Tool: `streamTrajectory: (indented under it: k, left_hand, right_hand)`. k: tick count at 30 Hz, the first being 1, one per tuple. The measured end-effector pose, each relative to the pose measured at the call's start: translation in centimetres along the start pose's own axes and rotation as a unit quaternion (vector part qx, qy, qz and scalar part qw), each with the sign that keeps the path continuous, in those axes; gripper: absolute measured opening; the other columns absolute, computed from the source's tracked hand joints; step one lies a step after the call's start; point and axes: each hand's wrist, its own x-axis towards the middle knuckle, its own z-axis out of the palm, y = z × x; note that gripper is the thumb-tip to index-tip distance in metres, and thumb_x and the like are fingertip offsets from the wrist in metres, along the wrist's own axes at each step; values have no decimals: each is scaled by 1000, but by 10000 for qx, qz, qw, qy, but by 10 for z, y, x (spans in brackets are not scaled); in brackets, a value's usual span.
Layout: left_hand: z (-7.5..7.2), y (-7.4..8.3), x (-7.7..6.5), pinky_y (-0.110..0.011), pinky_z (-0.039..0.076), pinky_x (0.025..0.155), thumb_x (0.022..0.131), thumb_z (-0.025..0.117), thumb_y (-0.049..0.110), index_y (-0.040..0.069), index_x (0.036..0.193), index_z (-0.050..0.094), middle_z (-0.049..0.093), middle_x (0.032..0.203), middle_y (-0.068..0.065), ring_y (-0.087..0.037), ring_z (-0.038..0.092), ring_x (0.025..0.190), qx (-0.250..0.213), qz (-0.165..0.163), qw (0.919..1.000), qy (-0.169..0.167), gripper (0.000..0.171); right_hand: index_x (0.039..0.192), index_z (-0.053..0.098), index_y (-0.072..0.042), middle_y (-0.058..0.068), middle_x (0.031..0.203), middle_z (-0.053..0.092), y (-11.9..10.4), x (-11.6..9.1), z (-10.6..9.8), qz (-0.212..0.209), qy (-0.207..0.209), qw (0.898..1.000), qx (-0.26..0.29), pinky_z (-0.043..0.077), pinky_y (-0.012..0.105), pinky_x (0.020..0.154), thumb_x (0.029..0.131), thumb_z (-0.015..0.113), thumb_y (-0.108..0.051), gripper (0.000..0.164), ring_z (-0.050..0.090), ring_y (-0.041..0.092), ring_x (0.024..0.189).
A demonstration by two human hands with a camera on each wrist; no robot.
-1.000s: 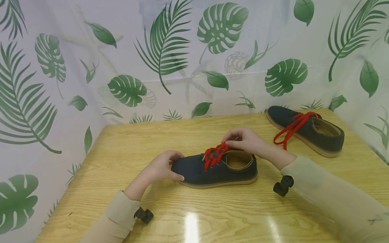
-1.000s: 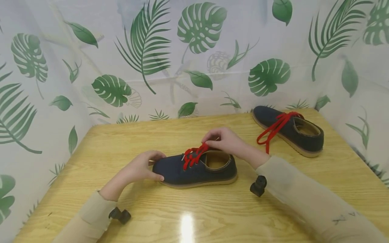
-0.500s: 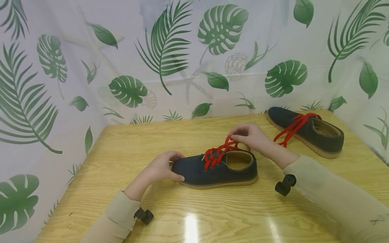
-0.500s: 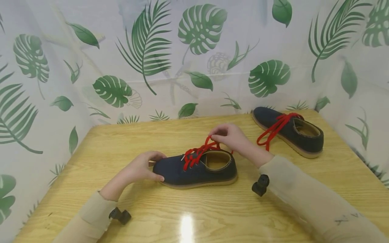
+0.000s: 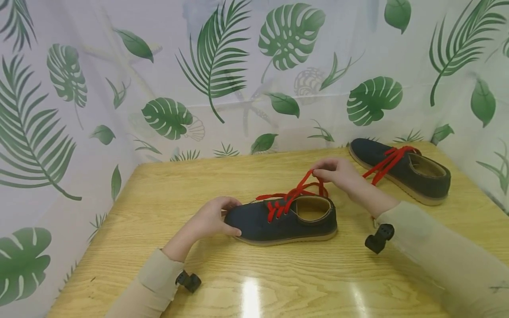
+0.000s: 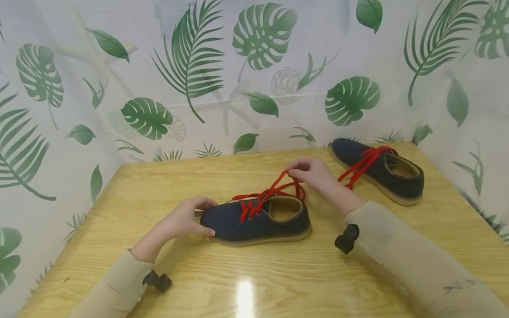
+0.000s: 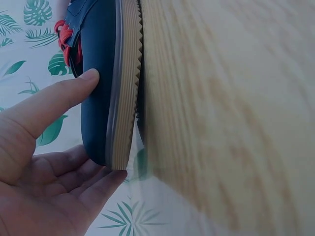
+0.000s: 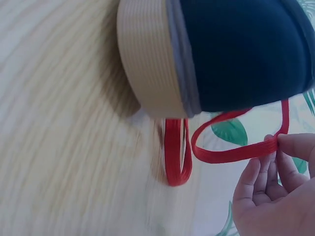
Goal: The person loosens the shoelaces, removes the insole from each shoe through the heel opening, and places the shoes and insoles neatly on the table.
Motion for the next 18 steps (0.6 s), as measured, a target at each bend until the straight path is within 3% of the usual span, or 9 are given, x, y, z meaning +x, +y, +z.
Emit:
streamTrajectory:
  k: [4,10,18]
  left_hand:
    - [0,1,0,-51,52,116,79,93,7,2,137,65,68,134,-16,-35,62,128,3,-31,10000,5,65]
    - [-1,0,0,-51,51,117,79,93,7,2,137,65,67,135,-16,-36,62,129,13,-77,10000,9,65]
    - [0,0,0,-50,52,116,79,94,6,2,137,65,67,134,-16,-36,63,128,-43,-61,10000,-6,65]
  right_hand:
    - [133,65,6,-14,102,70,6,1,-6,71,58,9998,173,54,14,85,106,65,-17,35,65,2,96]
    - [136,64,6,-21,99,69,11,0,-15,194,224,9989,358,55,11,83,106,65,-18,38,65,-7,91]
    - [140,61,6,-12,109,68,15,-2,-24,430,368,9981,253,56,9,83,108,62,-21,42,65,-10,89]
